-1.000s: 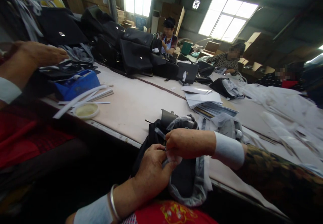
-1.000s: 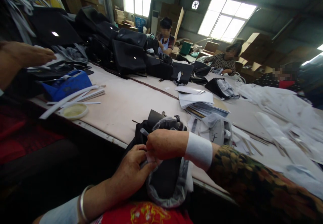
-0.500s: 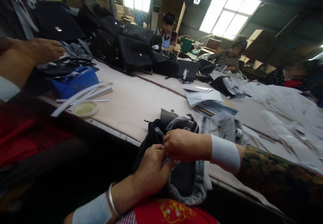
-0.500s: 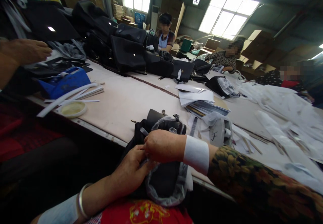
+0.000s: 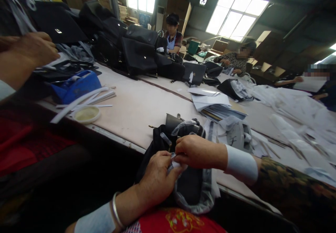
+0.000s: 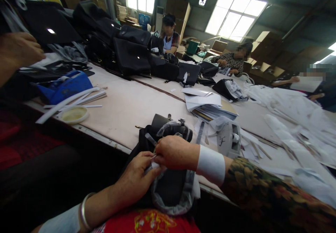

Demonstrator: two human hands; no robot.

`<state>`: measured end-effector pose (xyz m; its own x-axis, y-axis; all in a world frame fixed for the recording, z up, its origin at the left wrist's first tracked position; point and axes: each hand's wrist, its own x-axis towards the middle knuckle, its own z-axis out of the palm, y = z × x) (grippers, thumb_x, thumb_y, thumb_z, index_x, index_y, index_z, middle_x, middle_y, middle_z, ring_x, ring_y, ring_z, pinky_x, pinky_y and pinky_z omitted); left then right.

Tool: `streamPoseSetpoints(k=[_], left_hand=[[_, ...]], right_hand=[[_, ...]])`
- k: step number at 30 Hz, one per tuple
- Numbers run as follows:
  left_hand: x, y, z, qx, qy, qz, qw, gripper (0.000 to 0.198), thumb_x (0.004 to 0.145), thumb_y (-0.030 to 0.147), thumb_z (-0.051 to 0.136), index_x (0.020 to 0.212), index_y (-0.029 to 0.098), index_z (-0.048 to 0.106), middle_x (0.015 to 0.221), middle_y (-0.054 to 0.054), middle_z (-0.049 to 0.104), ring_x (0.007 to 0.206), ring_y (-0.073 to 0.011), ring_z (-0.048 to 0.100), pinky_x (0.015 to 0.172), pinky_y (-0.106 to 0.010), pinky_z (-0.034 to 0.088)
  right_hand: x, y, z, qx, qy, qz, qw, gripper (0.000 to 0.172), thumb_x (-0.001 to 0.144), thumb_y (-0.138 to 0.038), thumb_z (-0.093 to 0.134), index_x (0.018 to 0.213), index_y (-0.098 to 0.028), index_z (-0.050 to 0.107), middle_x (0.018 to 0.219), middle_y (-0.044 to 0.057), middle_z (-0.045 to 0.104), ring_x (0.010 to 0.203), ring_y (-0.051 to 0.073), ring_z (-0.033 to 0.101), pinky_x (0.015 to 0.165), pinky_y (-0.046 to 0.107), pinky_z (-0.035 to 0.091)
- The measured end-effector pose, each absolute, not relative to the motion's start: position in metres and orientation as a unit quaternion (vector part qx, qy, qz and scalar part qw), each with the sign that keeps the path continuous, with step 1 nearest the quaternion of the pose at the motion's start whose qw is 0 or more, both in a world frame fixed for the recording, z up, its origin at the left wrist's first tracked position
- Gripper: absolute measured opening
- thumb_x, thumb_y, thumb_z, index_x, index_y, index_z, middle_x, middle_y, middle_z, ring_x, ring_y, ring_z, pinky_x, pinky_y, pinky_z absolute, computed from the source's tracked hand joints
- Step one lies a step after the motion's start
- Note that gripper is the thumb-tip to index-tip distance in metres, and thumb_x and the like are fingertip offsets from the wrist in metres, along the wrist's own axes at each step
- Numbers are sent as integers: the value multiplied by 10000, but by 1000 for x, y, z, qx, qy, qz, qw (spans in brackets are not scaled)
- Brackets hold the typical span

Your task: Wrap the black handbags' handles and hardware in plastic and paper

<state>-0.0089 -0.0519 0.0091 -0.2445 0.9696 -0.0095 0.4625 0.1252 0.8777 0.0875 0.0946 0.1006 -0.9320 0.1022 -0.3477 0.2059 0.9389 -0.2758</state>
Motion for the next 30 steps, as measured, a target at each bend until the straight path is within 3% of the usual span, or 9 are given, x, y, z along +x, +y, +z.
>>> streamPoseSetpoints(k=[7, 13, 17, 20, 25, 30], left_hand=[[-9, -51, 11, 536, 680, 396, 306, 246, 866, 361, 604, 952, 201, 770, 998, -107, 691, 1035, -278, 625, 946, -416, 504], [-10, -52, 8, 536, 674, 405, 307, 231, 863, 388, 628, 920, 221, 776, 980, -88, 706, 998, -256, 642, 898, -373, 522], [-11, -53, 9, 528, 671, 412, 317, 246, 870, 402, 621, 889, 210, 772, 989, -89, 709, 991, -252, 648, 880, -371, 525], [-11, -54, 9, 523, 672, 420, 312, 233, 858, 402, 644, 883, 212, 778, 970, -86, 715, 994, -255, 648, 889, -372, 521], [-10, -52, 5, 521, 674, 423, 308, 200, 840, 379, 674, 916, 229, 783, 976, -76, 720, 976, -249, 645, 893, -373, 517], [-11, -51, 1, 515, 677, 423, 313, 177, 817, 357, 688, 890, 228, 785, 963, -77, 720, 966, -249, 645, 873, -360, 520]], right_hand=[[94, 93, 89, 59, 977, -175, 102, 198, 907, -216, 630, 772, -119, 738, 795, 65, 663, 719, 144, 582, 681, 250, 435], [90, 92, 88, 28, 983, -131, 127, 208, 908, -215, 618, 752, -120, 717, 790, 86, 664, 712, 163, 578, 664, 274, 430], [87, 94, 87, 70, 976, -153, 138, 113, 879, -221, 662, 880, -119, 712, 846, 76, 677, 766, 174, 605, 670, 271, 419], [86, 94, 88, 64, 976, -166, 124, 202, 885, -263, 668, 1047, -148, 704, 931, 75, 668, 805, 174, 606, 662, 269, 402], [85, 95, 87, 24, 970, -186, 157, 116, 890, -178, 627, 837, -146, 725, 891, 65, 657, 795, 149, 595, 684, 252, 408], [84, 95, 86, 18, 959, -234, 157, 110, 866, -116, 618, 816, -126, 715, 840, 60, 647, 761, 139, 582, 717, 246, 436]])
